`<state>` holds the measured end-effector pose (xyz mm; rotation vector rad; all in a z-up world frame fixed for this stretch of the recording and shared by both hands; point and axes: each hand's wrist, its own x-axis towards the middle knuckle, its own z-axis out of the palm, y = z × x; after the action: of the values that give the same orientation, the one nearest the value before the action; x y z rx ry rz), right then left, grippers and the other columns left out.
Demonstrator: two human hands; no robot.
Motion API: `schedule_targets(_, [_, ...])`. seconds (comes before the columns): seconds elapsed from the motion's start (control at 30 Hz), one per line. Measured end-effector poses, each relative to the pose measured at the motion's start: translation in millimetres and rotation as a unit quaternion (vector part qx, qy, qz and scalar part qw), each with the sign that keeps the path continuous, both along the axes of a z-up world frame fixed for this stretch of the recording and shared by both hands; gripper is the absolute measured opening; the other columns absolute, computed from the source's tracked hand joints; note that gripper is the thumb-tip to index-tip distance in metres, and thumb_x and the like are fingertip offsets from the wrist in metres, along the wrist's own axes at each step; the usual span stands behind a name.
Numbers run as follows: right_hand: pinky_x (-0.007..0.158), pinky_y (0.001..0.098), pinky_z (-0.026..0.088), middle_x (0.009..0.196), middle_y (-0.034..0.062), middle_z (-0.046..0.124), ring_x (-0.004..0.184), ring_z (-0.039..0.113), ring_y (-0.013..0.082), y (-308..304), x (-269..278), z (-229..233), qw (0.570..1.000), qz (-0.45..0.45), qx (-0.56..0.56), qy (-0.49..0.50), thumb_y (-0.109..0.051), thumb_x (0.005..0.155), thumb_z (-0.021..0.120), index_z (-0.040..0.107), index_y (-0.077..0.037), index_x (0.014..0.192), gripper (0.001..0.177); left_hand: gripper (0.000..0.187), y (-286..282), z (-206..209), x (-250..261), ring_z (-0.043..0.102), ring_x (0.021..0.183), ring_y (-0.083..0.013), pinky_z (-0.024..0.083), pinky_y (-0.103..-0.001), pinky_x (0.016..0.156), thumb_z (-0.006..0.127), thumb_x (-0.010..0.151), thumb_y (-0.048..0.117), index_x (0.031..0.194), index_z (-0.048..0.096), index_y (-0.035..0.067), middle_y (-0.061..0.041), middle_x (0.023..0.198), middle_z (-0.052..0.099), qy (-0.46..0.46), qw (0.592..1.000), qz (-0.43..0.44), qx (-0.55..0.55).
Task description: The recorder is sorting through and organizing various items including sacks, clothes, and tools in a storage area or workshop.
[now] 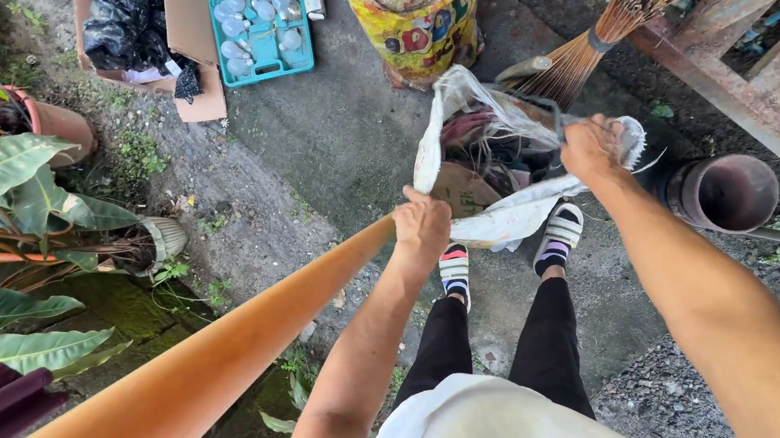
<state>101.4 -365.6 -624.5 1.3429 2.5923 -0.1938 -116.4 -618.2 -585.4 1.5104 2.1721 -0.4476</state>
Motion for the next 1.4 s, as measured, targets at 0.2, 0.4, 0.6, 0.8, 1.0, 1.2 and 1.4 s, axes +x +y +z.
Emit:
schedule_targets(0.2, [0.101, 0.0497, 0.042, 0.103, 0.0095, 0.072, 0.111, 0.059, 0.0313, -33.5, -28.9, 113.3, 0.983, 0.039, -0.041, 0.172, -0.022, 0.094, 0.073, 0.078, -0.007, 0.106, 0.02, 0.02, -6.3, 114.4, 10.7, 0.076, 0.085, -0.0351, 0.06, -0.046, 0.075, 0.062, 0.095, 0.015, 0.106, 0.077, 0.009, -0.025, 0.116, 0.064, -0.085, 0.984, -0.018, 0.153])
schedule_targets(0.4, [0.082, 0.0477, 0.051, 0.095, 0.0201, 0.07, 0.093, 0.066, 0.0381, -63.1, -41.5, 61.9, 0.96, -0.017, -0.145, 0.237, -0.021, 0.093, 0.072, 0.074, -0.001, 0.102, 0.022, 0.024, -13.2, 32.1, 23.3, 0.075, 0.074, -0.0333, 0.061, -0.043, 0.066, 0.063, 0.086, 0.015, 0.106, 0.075, 0.012, -0.032, 0.121, 0.06, -0.101, 0.975, 0.033, 0.197])
schedule_targets(0.6, [0.083, 0.0531, 0.053, 0.091, 0.0253, 0.072, 0.094, 0.068, 0.0448, -68.7, -51.8, 76.3, 0.974, 0.062, -0.148, 0.163, -0.019, 0.084, 0.073, 0.075, -0.002, 0.094, 0.02, 0.017, -14.8, 36.8, 20.8, 0.074, 0.079, -0.0366, 0.061, -0.047, 0.068, 0.062, 0.087, 0.016, 0.095, 0.076, 0.008, -0.024, 0.098, 0.069, -0.078, 0.984, 0.007, 0.158])
schedule_targets(0.8, [0.085, 0.0521, 0.054, 0.099, 0.0252, 0.072, 0.096, 0.069, 0.0438, -78.6, -48.1, 30.5, 0.963, -0.009, -0.191, 0.192, -0.021, 0.085, 0.07, 0.076, -0.005, 0.104, 0.026, 0.015, 16.1, 13.9, 30.9, 0.073, 0.082, -0.0395, 0.059, -0.052, 0.067, 0.059, 0.086, 0.01, 0.091, 0.073, 0.01, -0.02, 0.114, 0.064, -0.16, 0.962, 0.019, 0.222])
schedule_targets(1.0, [0.088, 0.0519, 0.052, 0.1, 0.0256, 0.072, 0.101, 0.068, 0.0438, -121.9, -38.2, 33.9, 0.964, -0.075, -0.236, 0.098, -0.025, 0.089, 0.07, 0.076, -0.005, 0.103, 0.026, 0.023, 23.2, 12.5, 21.6, 0.071, 0.094, -0.0431, 0.059, -0.052, 0.079, 0.057, 0.094, 0.007, 0.113, 0.068, 0.009, -0.023, 0.124, 0.061, -0.198, 0.965, 0.035, 0.167])
schedule_targets(1.2, [0.087, 0.0488, 0.053, 0.1, 0.0271, 0.072, 0.097, 0.071, 0.0403, -148.0, -7.4, -10.8, 0.934, -0.101, -0.262, 0.222, -0.02, 0.091, 0.061, 0.073, 0.003, 0.101, 0.028, 0.072, 31.5, 45.7, 19.3, 0.069, 0.098, -0.0472, 0.058, -0.053, 0.082, 0.05, 0.078, -0.016, 0.147, 0.043, 0.005, -0.023, 0.144, 0.05, -0.33, 0.92, -0.015, 0.213])
schedule_targets(1.4, [0.095, 0.0485, 0.051, 0.105, 0.031, 0.073, 0.109, 0.067, 0.0401, -162.2, -15.8, 85.7, 0.926, -0.14, -0.341, 0.085, -0.041, 0.095, 0.063, 0.07, 0.004, 0.111, 0.048, 0.045, 35.4, -40.5, 22.9, 0.068, 0.117, -0.0436, 0.058, -0.054, 0.093, 0.061, 0.071, 0.01, 0.112, 0.071, 0.026, -0.016, 0.141, 0.043, -0.118, 0.88, -0.168, 0.429])
